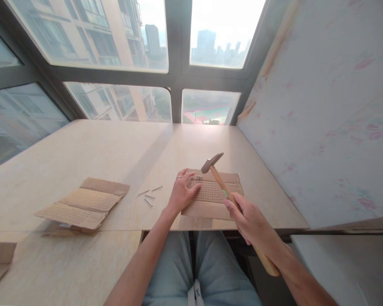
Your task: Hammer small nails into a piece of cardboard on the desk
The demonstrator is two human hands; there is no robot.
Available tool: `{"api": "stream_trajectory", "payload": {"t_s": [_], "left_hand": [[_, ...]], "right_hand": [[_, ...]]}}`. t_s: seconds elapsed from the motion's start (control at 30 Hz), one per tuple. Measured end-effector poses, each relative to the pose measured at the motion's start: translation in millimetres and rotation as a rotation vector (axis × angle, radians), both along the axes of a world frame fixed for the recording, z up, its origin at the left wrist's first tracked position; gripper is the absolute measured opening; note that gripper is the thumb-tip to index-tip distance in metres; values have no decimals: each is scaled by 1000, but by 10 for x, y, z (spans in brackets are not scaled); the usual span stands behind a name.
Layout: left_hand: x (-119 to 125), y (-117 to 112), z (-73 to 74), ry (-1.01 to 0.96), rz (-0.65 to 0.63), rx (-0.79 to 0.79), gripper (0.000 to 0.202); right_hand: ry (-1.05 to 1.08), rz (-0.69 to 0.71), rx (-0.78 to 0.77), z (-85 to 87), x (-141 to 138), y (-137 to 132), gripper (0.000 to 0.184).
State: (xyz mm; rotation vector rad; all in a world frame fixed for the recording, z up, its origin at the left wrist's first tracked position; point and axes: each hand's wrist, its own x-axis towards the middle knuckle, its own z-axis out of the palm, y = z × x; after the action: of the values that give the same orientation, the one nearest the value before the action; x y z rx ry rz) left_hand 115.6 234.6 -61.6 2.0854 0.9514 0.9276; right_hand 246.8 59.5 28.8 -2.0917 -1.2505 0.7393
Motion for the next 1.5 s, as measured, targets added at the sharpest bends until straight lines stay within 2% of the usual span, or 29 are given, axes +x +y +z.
{"api": "stream_trajectory", "payload": {"t_s": [0.2, 0.43, 0.57, 0.8, 0.9, 0.97, 1.07, 1.2, 1.27, 1.37, 1.5], "left_hand": [[41, 48, 43, 3, -3, 30, 31], [156, 217, 81, 55, -175, 108, 18], [203, 279, 85, 78, -216, 104, 9], [208, 272, 100, 41, -242, 30, 9], [132, 247, 88, 32, -187, 49, 23], [22, 236, 69, 3, -143, 72, 33], [-250, 266, 6, -20, -48, 115, 34], [-779, 423, -157, 42, 174, 107, 27], [-1063, 509, -246, 171, 248, 91, 26], [-1419, 577, -332, 388, 197, 100, 26], [-1680, 579, -339, 540, 88, 101, 31]], "right_hand": [[26, -17, 1, 16, 24, -79, 29], [89, -35, -1, -52, 31, -237, 32], [141, -60, 4, -87, 36, -300, 35], [206, -52, 16, -172, 61, -381, 35], [228, -49, 24, -186, 60, -420, 35], [251, -50, 25, -179, 53, -450, 36], [294, -54, 23, -158, 34, -508, 36], [356, -82, 28, -159, 0, -607, 38], [386, -86, 39, -175, -17, -656, 39], [408, -82, 49, -194, -41, -717, 40], [393, -75, 61, -188, -83, -756, 41]]}}
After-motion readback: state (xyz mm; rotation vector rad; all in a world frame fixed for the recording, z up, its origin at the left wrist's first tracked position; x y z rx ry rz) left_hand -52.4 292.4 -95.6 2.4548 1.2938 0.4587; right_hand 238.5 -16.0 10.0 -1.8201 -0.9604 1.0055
